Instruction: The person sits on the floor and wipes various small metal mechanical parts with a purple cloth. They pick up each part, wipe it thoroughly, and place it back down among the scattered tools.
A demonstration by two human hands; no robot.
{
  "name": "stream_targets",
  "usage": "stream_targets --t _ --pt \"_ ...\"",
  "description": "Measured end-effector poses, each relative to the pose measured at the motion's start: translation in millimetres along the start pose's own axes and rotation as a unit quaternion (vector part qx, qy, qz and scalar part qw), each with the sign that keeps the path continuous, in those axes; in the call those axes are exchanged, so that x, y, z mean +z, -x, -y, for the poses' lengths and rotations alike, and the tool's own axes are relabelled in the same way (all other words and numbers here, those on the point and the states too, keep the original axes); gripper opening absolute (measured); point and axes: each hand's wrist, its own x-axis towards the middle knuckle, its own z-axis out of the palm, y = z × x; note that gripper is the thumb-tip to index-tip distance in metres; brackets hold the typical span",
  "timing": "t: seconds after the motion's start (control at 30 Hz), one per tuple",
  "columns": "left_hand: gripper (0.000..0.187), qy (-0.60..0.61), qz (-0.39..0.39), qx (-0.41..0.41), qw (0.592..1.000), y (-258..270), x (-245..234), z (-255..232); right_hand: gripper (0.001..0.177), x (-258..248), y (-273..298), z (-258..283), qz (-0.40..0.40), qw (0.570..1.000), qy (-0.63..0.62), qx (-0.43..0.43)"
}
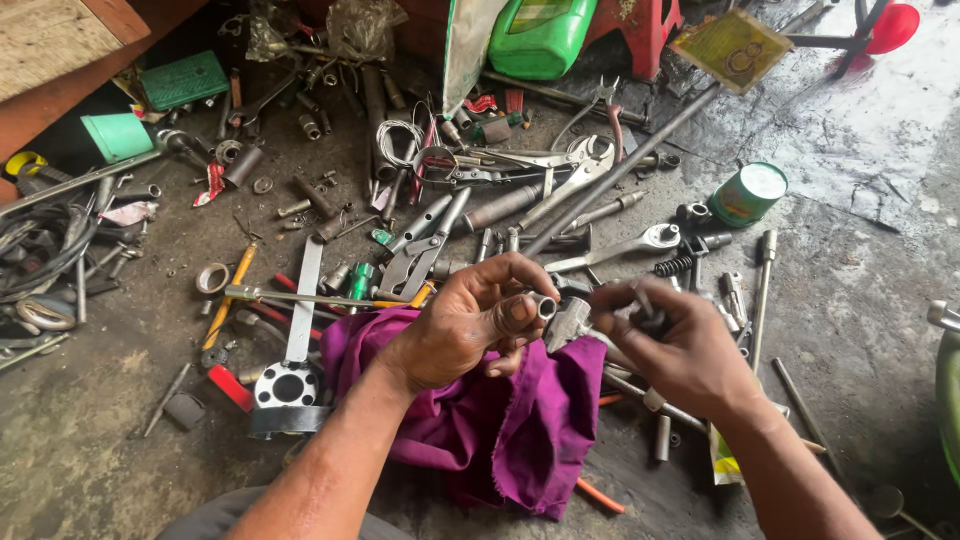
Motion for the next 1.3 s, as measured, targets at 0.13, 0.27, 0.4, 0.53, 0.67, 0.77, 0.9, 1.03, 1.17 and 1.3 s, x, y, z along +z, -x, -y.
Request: stream_targets --t 0.13,0.27,0.4,0.53,0.67,0.77,0.9,1.03,1.17,1.3 --pt "0.032 0.019 0.007 0.018 1.000 -1.7 -2.0 3.5 0.040 -7.9 2.3 1.1 0.016 0.971 -0.147 -0.187" --pt "0.032 -0.005 0.004 0.030 1.000 -2.0 -9.4 4.6 0.055 -14.3 20.2 21.1 -0.048 0.959 0.170 -0.222" --pt "0.031 0.005 -0.002 0.027 1.000 -2.9 -13.6 8.1 0.045 -10.9 31.1 47.9 -0.100 0.894 0.274 -0.340" --pt "0.027 -0.109 -0.028 0.036 0.993 -7.1 -10.5 18.2 0.046 -1.4 32.1 55.0 -0.105 0.837 0.395 -0.364" --pt "0.024 -0.122 -0.011 0.072 0.990 -5.8 -13.6 18.9 0.032 -4.8 25.3 24.2 0.050 0.956 0.194 -0.215" --pt "0.026 -0.017 -0.032 0.092 0.995 -0.6 -21.2 10.3 0.019 -26.7 11.6 -18.6 0.204 0.941 -0.201 -0.180" --pt "0.039 0.042 -0.025 0.068 0.996 -1.4 -21.7 2.0 0.021 -34.6 -0.3 -57.4 0.111 0.929 -0.300 -0.187" --pt "0.056 0.103 -0.005 0.054 0.993 -4.5 -10.4 4.8 0.035 -20.6 1.1 -46.5 0.037 0.934 -0.317 -0.158" --pt "0.061 0.118 -0.018 0.022 0.993 -5.7 -6.4 1.8 0.027 0.3 9.2 -5.7 -0.042 0.973 -0.174 -0.142" --pt "0.058 0.049 -0.031 0.004 0.998 -7.1 -2.2 13.8 0.043 16.0 17.4 14.8 -0.066 0.968 -0.064 -0.232"
